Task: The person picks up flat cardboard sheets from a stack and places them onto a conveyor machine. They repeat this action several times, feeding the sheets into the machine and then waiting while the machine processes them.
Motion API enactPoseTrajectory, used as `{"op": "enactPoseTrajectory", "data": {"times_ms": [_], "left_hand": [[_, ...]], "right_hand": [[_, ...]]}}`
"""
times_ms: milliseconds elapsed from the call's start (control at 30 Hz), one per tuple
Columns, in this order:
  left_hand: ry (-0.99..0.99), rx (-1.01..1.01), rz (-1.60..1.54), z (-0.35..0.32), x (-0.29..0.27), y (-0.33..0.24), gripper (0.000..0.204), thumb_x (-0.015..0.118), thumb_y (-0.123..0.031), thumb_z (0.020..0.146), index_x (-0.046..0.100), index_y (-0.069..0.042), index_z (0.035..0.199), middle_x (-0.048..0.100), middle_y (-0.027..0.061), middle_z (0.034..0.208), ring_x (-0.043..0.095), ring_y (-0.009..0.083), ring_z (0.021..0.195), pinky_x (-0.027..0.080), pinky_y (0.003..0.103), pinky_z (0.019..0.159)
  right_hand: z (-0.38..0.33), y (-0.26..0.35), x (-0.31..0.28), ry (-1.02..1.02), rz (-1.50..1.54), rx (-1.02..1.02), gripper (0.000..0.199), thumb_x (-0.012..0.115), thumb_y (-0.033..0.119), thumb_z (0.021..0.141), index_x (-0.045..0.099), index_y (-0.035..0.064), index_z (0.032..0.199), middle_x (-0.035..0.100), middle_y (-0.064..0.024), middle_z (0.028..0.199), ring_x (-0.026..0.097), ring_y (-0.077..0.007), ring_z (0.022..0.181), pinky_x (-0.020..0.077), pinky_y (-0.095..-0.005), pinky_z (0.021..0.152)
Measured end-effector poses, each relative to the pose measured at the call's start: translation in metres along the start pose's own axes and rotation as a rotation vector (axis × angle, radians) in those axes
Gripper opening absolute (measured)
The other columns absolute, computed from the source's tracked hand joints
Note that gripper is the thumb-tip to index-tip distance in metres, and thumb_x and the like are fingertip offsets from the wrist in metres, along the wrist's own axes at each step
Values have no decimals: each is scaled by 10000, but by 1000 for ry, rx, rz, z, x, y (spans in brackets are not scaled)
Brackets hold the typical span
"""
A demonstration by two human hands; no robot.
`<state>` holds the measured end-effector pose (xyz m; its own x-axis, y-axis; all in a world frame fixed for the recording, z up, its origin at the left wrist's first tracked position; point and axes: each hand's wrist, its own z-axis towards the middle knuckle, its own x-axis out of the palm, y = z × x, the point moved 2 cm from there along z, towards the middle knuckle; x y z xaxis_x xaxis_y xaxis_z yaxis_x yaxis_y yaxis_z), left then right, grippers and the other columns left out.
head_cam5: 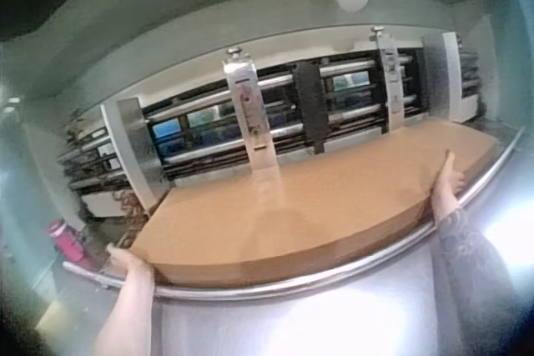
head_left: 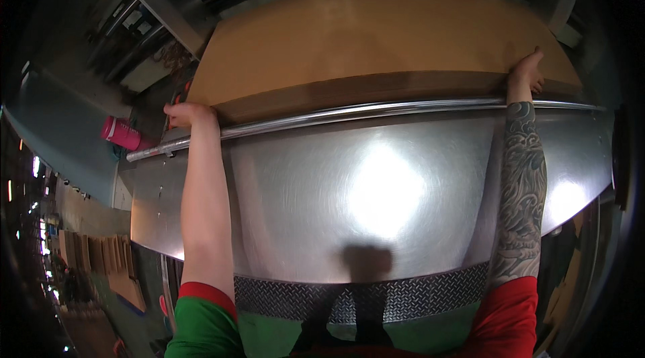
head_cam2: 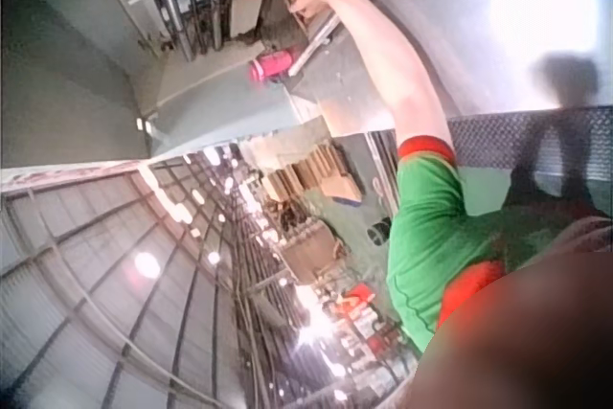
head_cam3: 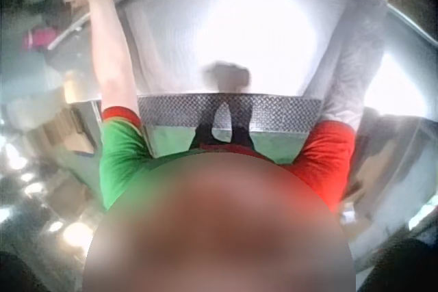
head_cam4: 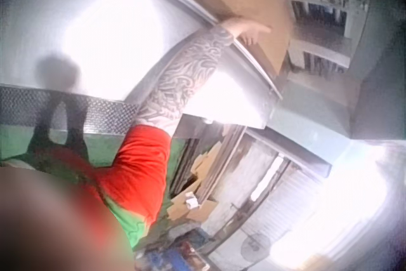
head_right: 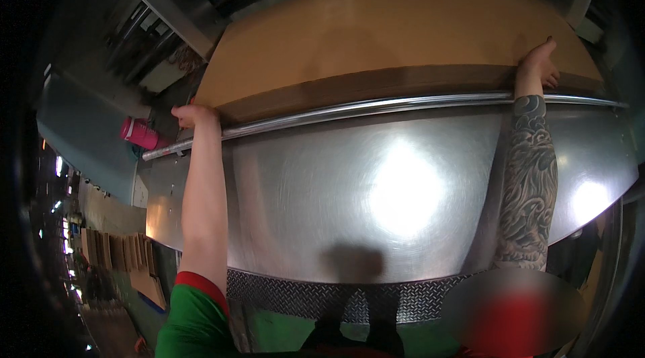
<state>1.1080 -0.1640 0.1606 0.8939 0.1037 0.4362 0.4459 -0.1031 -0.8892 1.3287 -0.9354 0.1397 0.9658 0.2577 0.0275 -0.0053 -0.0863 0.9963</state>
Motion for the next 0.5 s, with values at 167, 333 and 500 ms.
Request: {"op": "enactPoseTrajectory", "data": {"times_ms": [167, 333, 500], "left_hand": [[9, 74, 457, 9, -12, -4, 761, 572, -492, 1036, 464, -33, 1633, 462, 285, 1655, 493, 435, 1505, 456, 523, 1223], [949, 900, 742, -2, -29, -42, 925, 879, -397, 912, 441, -96, 1669, 390, 235, 1705, 393, 433, 1580, 312, 568, 1332], [1383, 1364, 1328, -21, -30, -43, 1046, 982, -502, 735, 527, -221, 1633, 459, 185, 1678, 410, 386, 1584, 151, 634, 1369]], "right_hand": [[16, -12, 13, -16, -113, -33, 1471, 645, 860, 837, 101, -231, 1660, 97, -441, 1764, 88, -524, 1685, 140, -549, 1373], [32, -25, 19, 9, -71, -9, 1467, 653, 824, 847, 36, -227, 1664, 63, -439, 1770, 77, -517, 1688, 128, -548, 1372], [37, -21, 8, 159, -97, -44, 1511, 693, 814, 818, -2, -227, 1664, -20, -433, 1780, 25, -497, 1699, 126, -532, 1368]]}}
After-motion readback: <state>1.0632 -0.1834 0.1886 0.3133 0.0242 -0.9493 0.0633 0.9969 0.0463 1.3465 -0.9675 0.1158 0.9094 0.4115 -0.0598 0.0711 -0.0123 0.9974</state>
